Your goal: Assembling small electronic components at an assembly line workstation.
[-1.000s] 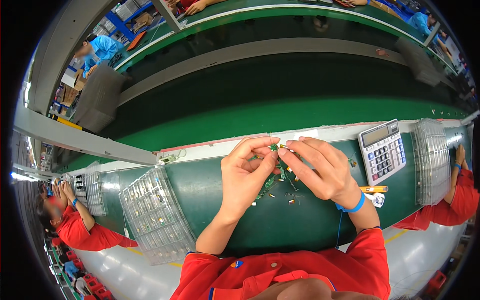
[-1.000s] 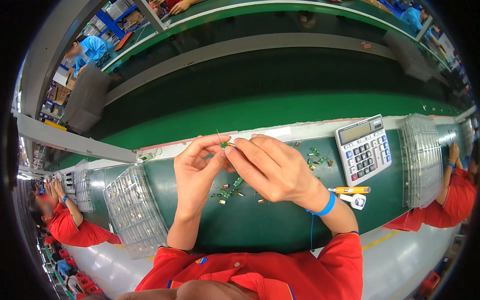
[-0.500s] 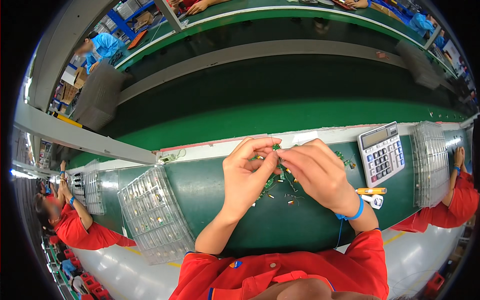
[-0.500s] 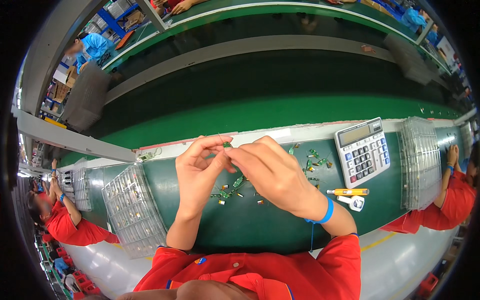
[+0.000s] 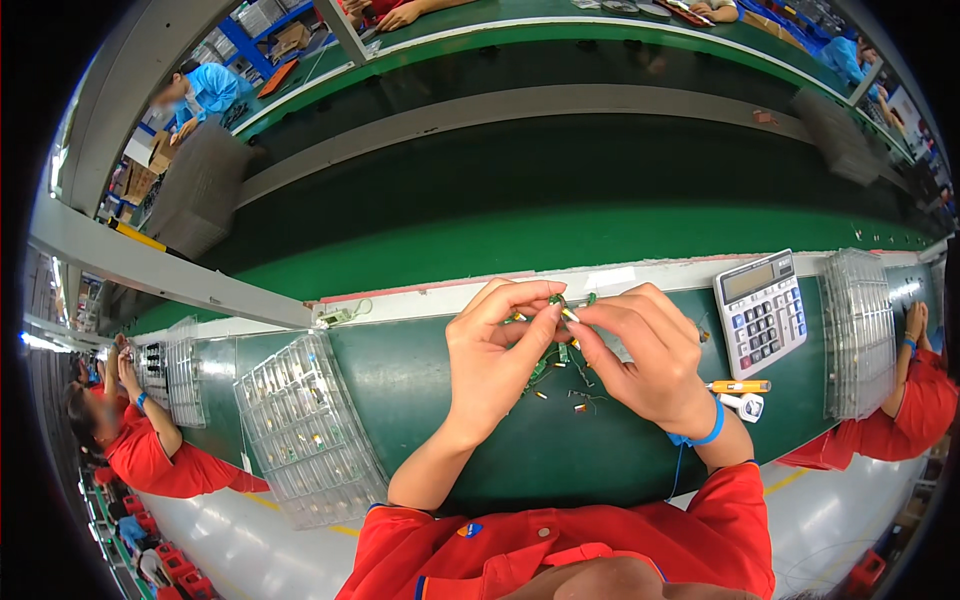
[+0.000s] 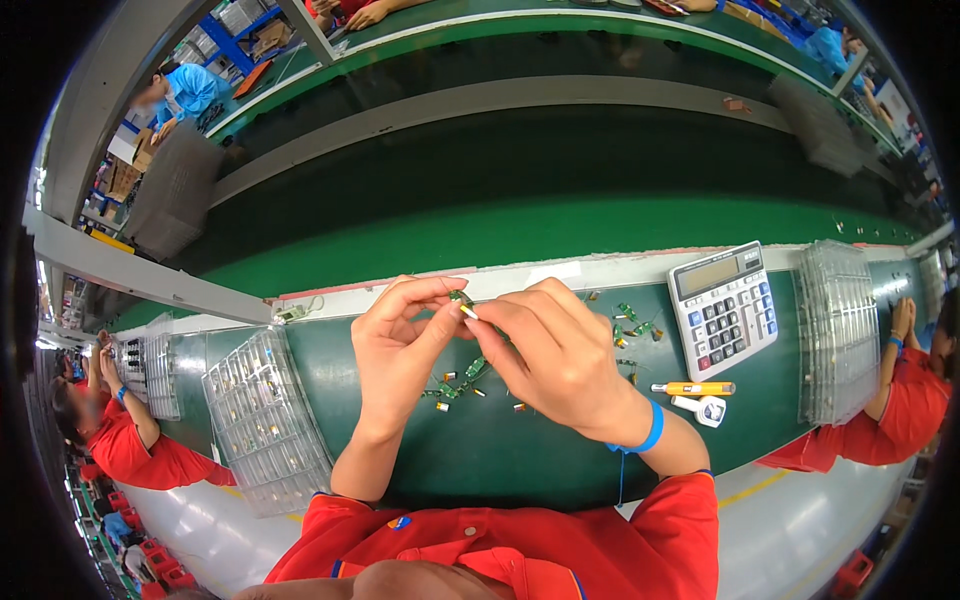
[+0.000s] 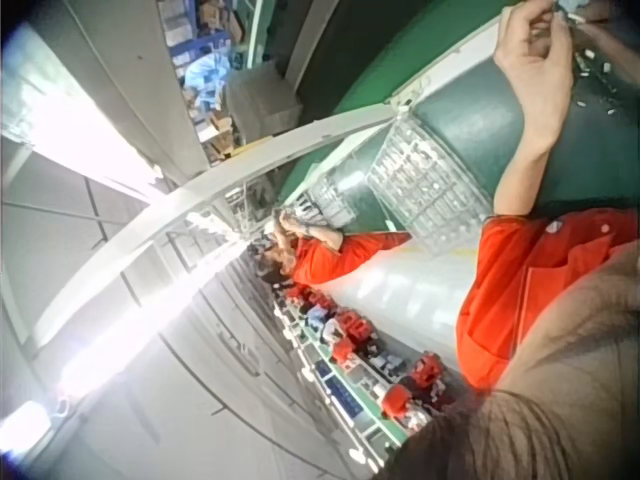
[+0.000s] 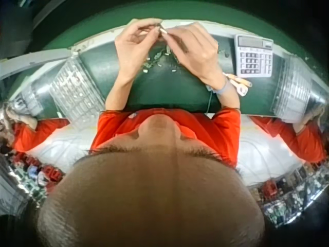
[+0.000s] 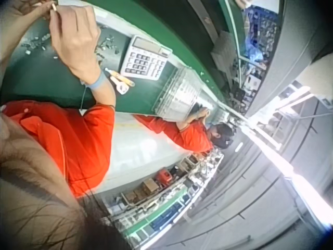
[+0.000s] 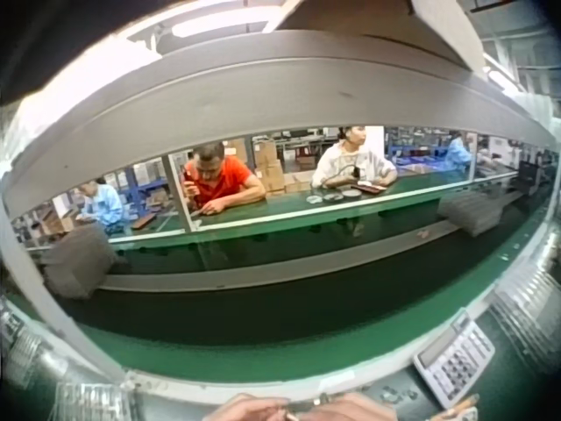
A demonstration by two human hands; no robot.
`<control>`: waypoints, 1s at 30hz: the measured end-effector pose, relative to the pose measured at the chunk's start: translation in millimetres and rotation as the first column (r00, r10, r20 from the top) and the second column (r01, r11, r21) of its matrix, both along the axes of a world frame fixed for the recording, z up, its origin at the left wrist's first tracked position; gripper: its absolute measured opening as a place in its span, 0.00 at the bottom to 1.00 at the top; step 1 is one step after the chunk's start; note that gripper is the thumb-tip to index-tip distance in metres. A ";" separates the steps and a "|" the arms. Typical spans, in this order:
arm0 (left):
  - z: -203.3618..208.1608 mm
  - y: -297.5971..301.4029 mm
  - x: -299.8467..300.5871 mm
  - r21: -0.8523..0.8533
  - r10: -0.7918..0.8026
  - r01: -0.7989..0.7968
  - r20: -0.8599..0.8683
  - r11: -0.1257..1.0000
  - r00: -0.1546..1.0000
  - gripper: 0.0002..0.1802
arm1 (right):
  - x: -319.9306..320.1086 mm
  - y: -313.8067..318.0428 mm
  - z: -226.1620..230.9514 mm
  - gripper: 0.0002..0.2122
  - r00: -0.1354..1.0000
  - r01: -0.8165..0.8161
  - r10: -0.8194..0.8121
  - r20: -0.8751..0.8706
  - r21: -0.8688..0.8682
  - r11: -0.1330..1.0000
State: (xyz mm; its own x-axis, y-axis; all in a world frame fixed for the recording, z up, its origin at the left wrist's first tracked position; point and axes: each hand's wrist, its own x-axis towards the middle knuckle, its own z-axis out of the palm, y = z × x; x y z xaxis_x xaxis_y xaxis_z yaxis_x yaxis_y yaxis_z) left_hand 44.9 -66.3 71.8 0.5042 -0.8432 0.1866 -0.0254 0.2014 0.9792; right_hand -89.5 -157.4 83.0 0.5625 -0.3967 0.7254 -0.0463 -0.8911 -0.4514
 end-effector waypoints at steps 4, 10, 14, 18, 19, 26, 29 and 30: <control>-0.3 0.4 0.6 -0.048 -0.006 0.006 0.007 0.999 1.000 0.10 | -0.8 -0.7 1.4 0.07 0.999 -0.037 0.035 0.017 0.116 0.993; 3.6 2.7 3.1 -0.039 -0.081 0.079 -0.048 0.996 0.996 0.11 | -3.5 -1.3 0.9 0.05 0.998 -0.064 0.057 0.028 0.369 0.927; 7.6 4.5 4.1 -0.037 -0.095 0.091 -0.126 0.995 0.987 0.09 | -5.2 -2.4 4.1 0.05 0.999 -0.049 0.050 0.007 0.350 0.935; 10.4 5.3 2.5 0.021 -0.046 0.050 -0.173 0.999 0.984 0.08 | -4.4 -3.2 4.4 0.05 0.998 -0.052 0.057 -0.013 0.254 0.966; 10.5 5.5 2.7 0.044 -0.033 0.042 -0.179 0.998 0.983 0.07 | -4.2 -3.0 4.4 0.05 0.998 -0.051 0.056 -0.013 0.254 0.966; 9.3 7.5 2.6 0.060 -0.042 0.052 -0.154 0.997 0.987 0.09 | -4.6 0.9 6.1 0.07 1.000 -0.025 0.025 0.007 0.125 0.992; 9.3 7.8 -0.9 0.050 -0.002 0.007 -0.109 0.999 0.994 0.08 | -7.7 -1.2 5.6 0.06 0.998 -0.063 0.068 -0.009 0.279 0.958; 9.2 7.7 -0.6 0.031 -0.012 0.015 -0.105 0.999 0.994 0.08 | -8.4 -2.8 5.0 0.05 0.994 -0.087 0.104 -0.019 0.419 0.904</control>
State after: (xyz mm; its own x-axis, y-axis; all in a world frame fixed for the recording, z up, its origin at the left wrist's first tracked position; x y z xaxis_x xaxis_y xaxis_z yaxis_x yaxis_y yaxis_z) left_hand 44.3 -58.6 81.0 0.5080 -0.8547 0.1066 0.0802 0.1702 0.9821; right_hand -97.9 -160.2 88.0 0.6378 -0.6012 0.4814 0.0036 -0.6227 -0.7824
